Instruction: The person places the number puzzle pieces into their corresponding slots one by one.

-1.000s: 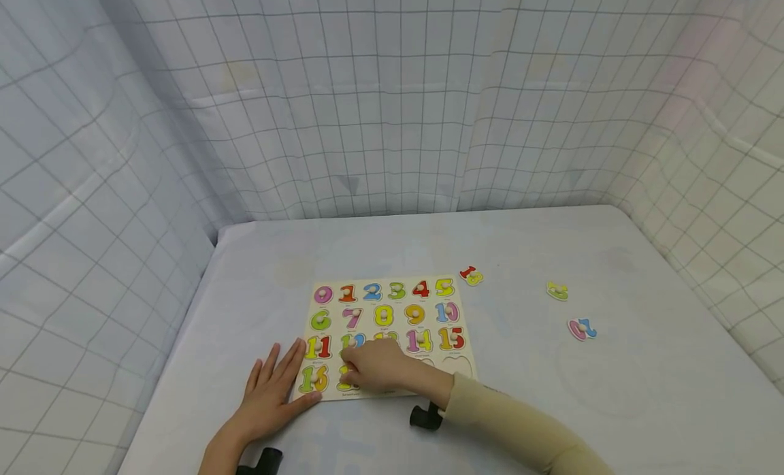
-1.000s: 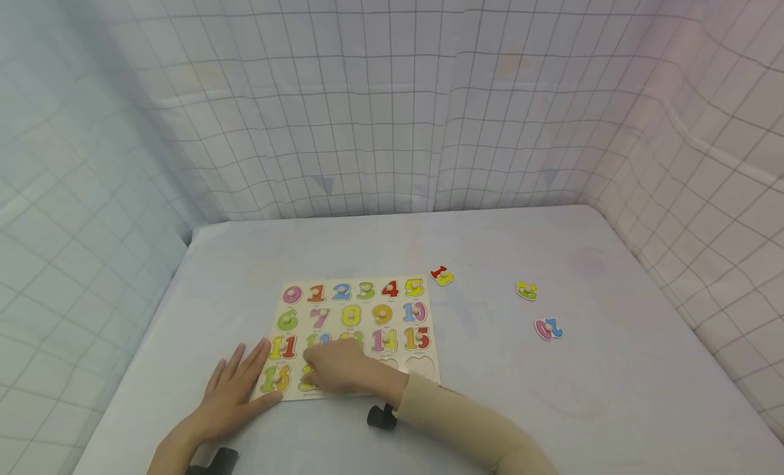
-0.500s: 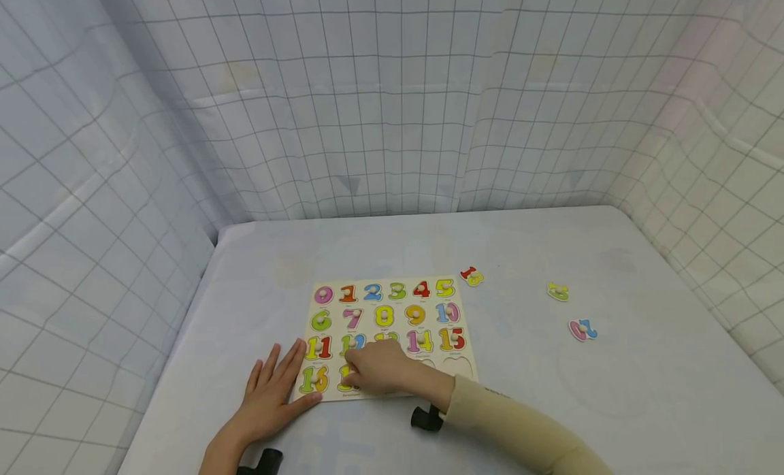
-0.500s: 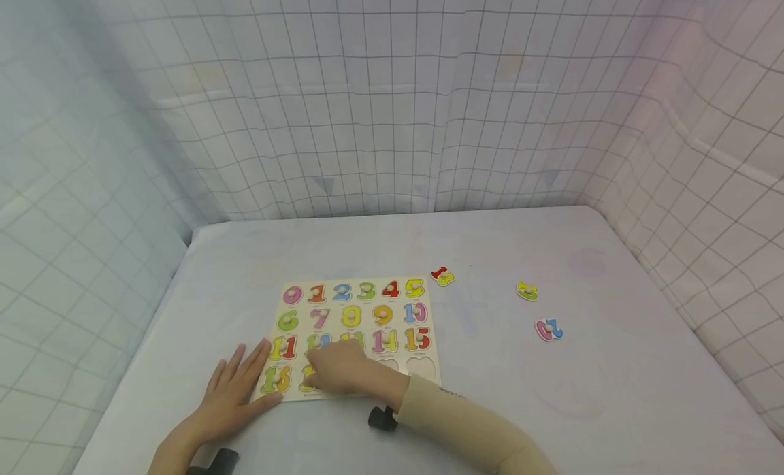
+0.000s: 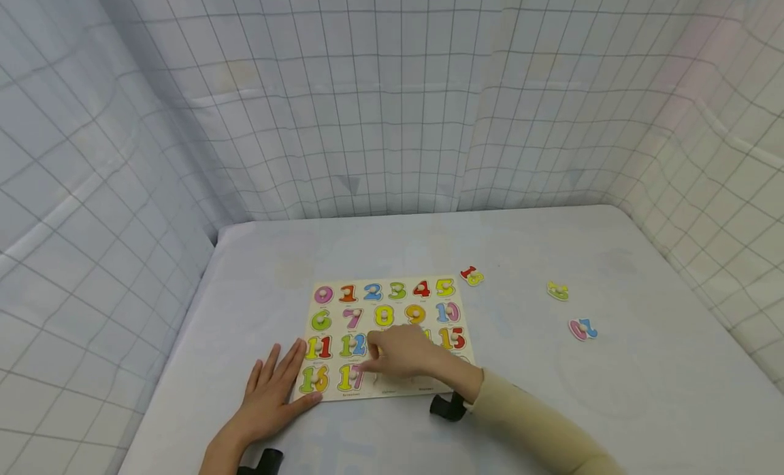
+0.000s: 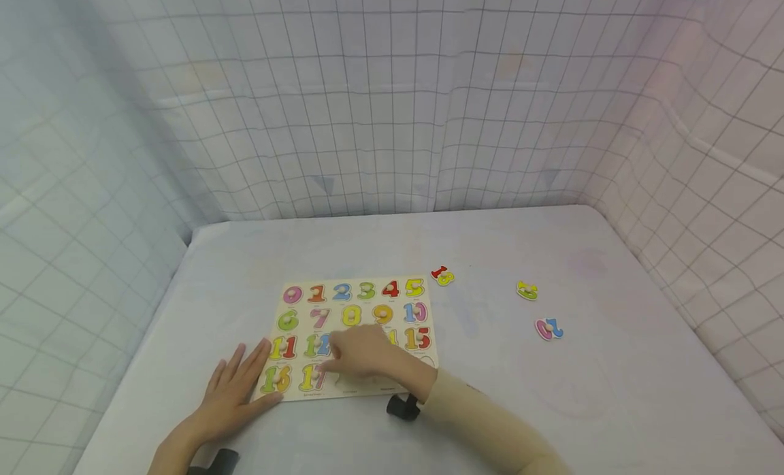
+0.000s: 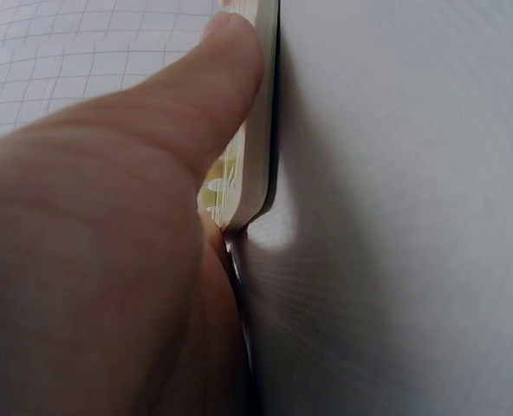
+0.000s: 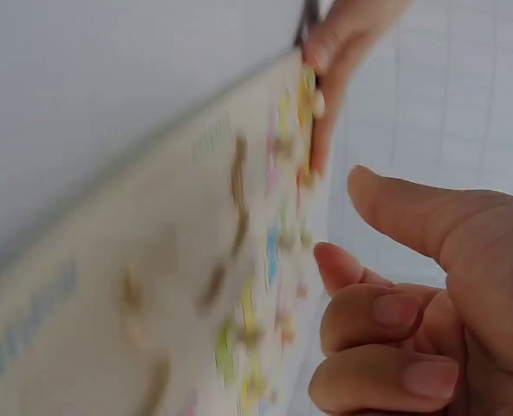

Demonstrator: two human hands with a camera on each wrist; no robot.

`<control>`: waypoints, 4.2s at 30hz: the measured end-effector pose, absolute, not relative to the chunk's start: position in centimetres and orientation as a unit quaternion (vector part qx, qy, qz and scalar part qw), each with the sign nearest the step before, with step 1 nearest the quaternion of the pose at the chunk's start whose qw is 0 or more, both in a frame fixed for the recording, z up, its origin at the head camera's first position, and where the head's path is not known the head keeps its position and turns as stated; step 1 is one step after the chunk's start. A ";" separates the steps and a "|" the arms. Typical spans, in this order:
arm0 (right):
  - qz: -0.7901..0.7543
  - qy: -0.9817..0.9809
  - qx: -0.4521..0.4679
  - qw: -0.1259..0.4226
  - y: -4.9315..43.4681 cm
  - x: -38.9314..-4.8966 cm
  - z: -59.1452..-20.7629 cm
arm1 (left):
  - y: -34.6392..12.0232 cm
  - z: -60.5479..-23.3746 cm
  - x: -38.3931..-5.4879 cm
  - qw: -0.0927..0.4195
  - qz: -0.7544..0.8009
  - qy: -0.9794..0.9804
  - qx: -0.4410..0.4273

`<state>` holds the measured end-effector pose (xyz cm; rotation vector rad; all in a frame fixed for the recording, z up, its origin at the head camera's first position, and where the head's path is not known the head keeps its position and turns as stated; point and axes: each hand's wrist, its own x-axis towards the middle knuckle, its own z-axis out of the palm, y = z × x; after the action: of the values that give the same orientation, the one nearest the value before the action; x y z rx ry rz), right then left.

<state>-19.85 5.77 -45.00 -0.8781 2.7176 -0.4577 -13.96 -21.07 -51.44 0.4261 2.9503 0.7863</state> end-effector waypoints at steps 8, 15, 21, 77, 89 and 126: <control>-0.223 0.952 -0.183 0.108 12.3 -24.8 -43.2 | -21.0 -51.2 -13.8 0.032 0.256 0.957 0.136; -0.244 0.960 -0.092 0.103 17.6 -28.4 -43.3 | -20.6 -49.6 -13.8 0.075 0.252 0.958 0.116; -0.228 0.967 -0.033 0.106 21.0 -30.3 -44.3 | -20.7 -49.9 -13.8 0.071 0.245 0.960 0.115; -0.194 0.955 -0.215 0.068 13.5 -23.6 -43.8 | -20.9 -50.1 -14.0 0.066 0.244 0.960 0.121; -0.145 0.936 -0.305 0.098 8.1 -19.5 -46.4 | -21.0 -50.9 -14.1 0.044 0.256 0.956 0.135; -0.122 0.926 -0.324 0.152 7.0 -19.0 -46.4 | -20.8 -49.8 -14.1 0.072 0.249 0.958 0.120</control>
<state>-18.98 6.99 -46.37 -0.9306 2.6558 -0.3512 -14.10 -20.79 -49.84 0.3594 2.8791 0.7487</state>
